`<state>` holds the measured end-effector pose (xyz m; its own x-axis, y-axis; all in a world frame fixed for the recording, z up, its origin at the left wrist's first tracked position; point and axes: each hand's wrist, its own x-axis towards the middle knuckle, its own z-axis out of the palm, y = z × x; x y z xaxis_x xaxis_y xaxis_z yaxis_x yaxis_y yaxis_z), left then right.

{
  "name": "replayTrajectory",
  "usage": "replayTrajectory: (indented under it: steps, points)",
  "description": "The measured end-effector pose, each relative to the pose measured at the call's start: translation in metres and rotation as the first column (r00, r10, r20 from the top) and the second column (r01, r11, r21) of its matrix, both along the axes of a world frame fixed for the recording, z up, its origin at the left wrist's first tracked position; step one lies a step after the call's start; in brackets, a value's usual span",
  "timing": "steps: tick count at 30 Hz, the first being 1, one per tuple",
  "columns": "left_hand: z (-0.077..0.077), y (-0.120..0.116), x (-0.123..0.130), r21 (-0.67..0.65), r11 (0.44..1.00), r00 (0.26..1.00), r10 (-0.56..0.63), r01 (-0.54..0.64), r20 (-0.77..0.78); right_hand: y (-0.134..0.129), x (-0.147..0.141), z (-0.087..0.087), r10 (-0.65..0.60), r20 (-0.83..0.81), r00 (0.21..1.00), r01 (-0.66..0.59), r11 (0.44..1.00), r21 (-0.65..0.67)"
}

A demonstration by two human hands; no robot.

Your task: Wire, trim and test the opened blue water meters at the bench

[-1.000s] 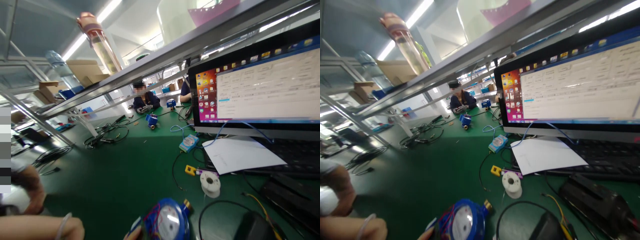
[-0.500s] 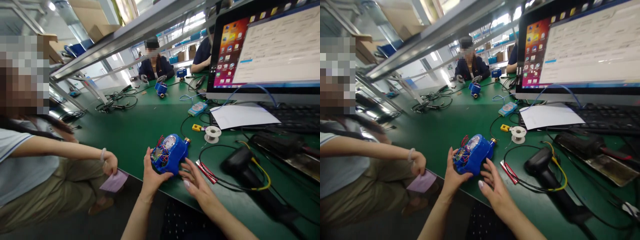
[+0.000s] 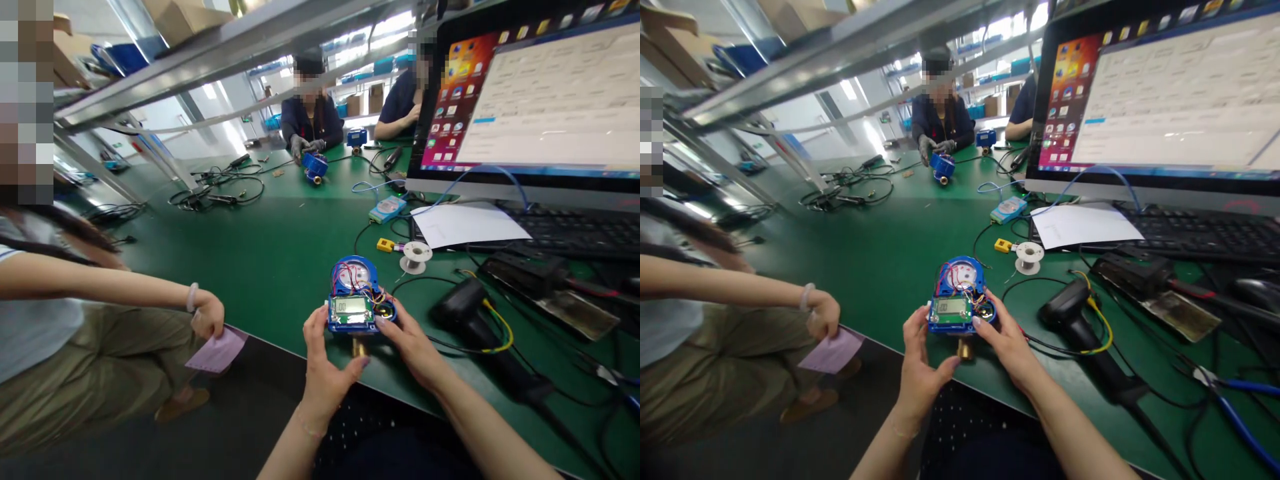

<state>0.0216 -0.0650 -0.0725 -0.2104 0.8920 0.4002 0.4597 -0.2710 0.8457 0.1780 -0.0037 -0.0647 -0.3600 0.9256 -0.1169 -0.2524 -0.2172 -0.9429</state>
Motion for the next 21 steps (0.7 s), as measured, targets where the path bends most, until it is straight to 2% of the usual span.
replayTrajectory:
  steps: [3, 5, 8, 11, 13, 17, 19, 21]
  points:
    - [0.006, 0.011, -0.010, -0.044, 0.998, 0.974, 0.045, -0.036, 0.223, 0.005, 0.004, -0.001, 0.071, -0.071, 0.995, -0.073, 0.997, -0.026]
    - [0.016, 0.020, -0.018, -0.028, 0.995, 0.972, 0.098, -0.094, 0.216, 0.007, 0.006, -0.001, 0.089, -0.093, 0.992, -0.093, 0.995, -0.044]
    - [0.038, 0.031, -0.025, 0.044, 0.995, 0.995, 0.088, -0.090, 0.045, 0.006, 0.005, 0.002, 0.078, -0.079, 0.994, -0.082, 0.995, -0.048]
    - [0.065, 0.039, -0.020, 0.066, 0.998, 0.989, 0.002, 0.008, -0.150, 0.000, 0.001, 0.006, 0.046, 0.011, 0.999, -0.046, 0.998, -0.032]
    - [0.080, 0.044, -0.010, 0.041, 0.995, 0.958, -0.075, 0.089, -0.278, -0.004, -0.004, 0.007, 0.011, 0.095, 0.995, -0.010, 1.000, -0.012]
    - [0.095, 0.057, 0.015, -0.088, 0.985, 0.824, -0.172, 0.147, -0.540, -0.014, -0.014, 0.003, -0.129, 0.213, 0.968, 0.118, 0.991, 0.063]
    - [0.096, 0.062, 0.024, -0.141, 0.984, 0.739, -0.173, 0.106, -0.651, -0.021, -0.017, 0.000, -0.169, 0.229, 0.959, 0.152, 0.984, 0.091]
    - [0.096, 0.064, 0.026, -0.176, 0.982, 0.672, -0.171, 0.062, -0.720, -0.028, -0.017, -0.001, -0.151, 0.228, 0.962, 0.133, 0.987, 0.093]
